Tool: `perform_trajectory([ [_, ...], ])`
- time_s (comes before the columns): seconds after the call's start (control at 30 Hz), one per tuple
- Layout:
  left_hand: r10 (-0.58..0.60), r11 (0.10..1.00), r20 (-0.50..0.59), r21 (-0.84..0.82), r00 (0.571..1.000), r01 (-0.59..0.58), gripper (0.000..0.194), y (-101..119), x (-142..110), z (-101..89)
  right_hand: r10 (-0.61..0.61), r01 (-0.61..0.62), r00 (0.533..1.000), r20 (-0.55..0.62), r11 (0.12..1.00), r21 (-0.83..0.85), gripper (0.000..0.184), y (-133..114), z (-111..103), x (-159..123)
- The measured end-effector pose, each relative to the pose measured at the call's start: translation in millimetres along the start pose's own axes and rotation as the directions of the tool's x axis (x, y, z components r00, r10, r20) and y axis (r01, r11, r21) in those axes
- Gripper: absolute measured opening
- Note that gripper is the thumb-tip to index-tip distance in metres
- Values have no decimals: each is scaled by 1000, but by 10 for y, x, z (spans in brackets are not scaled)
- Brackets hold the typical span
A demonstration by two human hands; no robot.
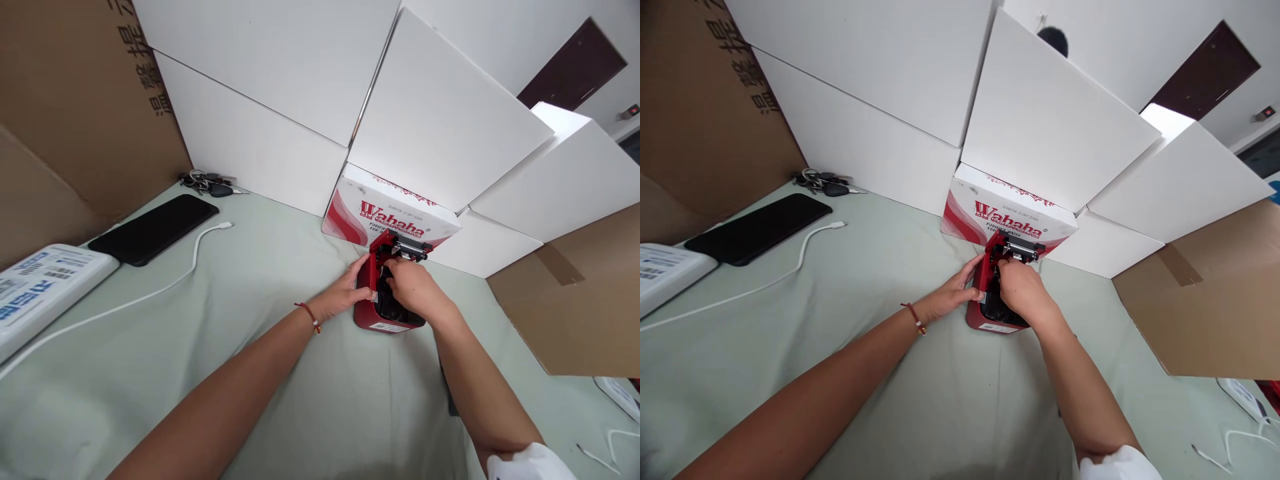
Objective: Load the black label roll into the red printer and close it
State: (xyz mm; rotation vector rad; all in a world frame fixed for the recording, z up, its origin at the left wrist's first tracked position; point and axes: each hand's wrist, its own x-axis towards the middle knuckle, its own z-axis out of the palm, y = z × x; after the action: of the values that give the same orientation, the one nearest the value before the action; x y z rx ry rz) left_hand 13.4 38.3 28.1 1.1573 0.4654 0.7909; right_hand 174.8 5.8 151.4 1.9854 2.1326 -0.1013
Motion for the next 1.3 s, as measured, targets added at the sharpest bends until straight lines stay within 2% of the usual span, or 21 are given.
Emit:
perform_trajectory([
  [0.2,13,999,0,31,1000,-13,114,-42,39,-17,7,-6,1000,-15,999,35,34,3,75,187],
  [0.27,17,999,-4,51,1000,-17,113,-61,46,-24,-10,12,1000,-27,997,72,38,49,104,149],
  [0.33,22,998,1,62,1000,-22,112,-76,45,-32,-50,74,990,-129,980,183,35,102,148,4],
  [0.37,26,998,5,63,1000,-27,111,-83,43,-36,-65,125,971,-230,959,256,30,123,184,-107],
  [0.4,31,998,7,62,999,-32,111,-90,40,-40,-69,190,932,-355,929,318,26,137,234,-236],
  [0.47,36,998,9,52,999,-37,111,-106,38,-49,-57,325,806,-590,875,359,21,134,380,-515],
  [0.5,37,998,7,48,999,-37,110,-115,38,-53,-68,369,750,-658,868,332,20,117,474,-646],
  [0.57,47,998,5,40,999,-47,109,-130,42,-65,-114,413,677,-727,877,247,26,63,681,-858],
  [0.63,65,997,12,38,998,-66,108,-135,43,-76,-153,418,635,-757,893,170,36,0,882,-982],
  [0.73,56,998,33,35,998,-57,106,-109,23,-86,-140,385,580,-802,915,119,46,-73,1106,-1041],
  [0.87,20,995,35,96,999,-24,101,-28,-18,-98,-70,333,564,-823,931,148,50,-130,1243,-1031],
  [0.93,27,989,-3,148,1000,-27,93,25,-6,-113,-49,325,565,-824,931,168,50,-151,1273,-1023],
  [1.03,93,966,-156,252,983,-51,79,151,101,-141,-26,323,560,-828,927,189,50,-180,1301,-1016],
  [1.13,226,934,-294,335,929,-121,68,344,301,-135,-12,324,549,-835,924,200,49,-200,1312,-1015],
  [1.2,273,924,-294,346,916,-164,63,472,429,-98,-9,332,552,-834,919,210,48,-206,1310,-1018],
  [1.3,254,933,-213,312,943,-180,63,578,508,-14,-7,349,560,-828,909,228,49,-205,1304,-1025],
])
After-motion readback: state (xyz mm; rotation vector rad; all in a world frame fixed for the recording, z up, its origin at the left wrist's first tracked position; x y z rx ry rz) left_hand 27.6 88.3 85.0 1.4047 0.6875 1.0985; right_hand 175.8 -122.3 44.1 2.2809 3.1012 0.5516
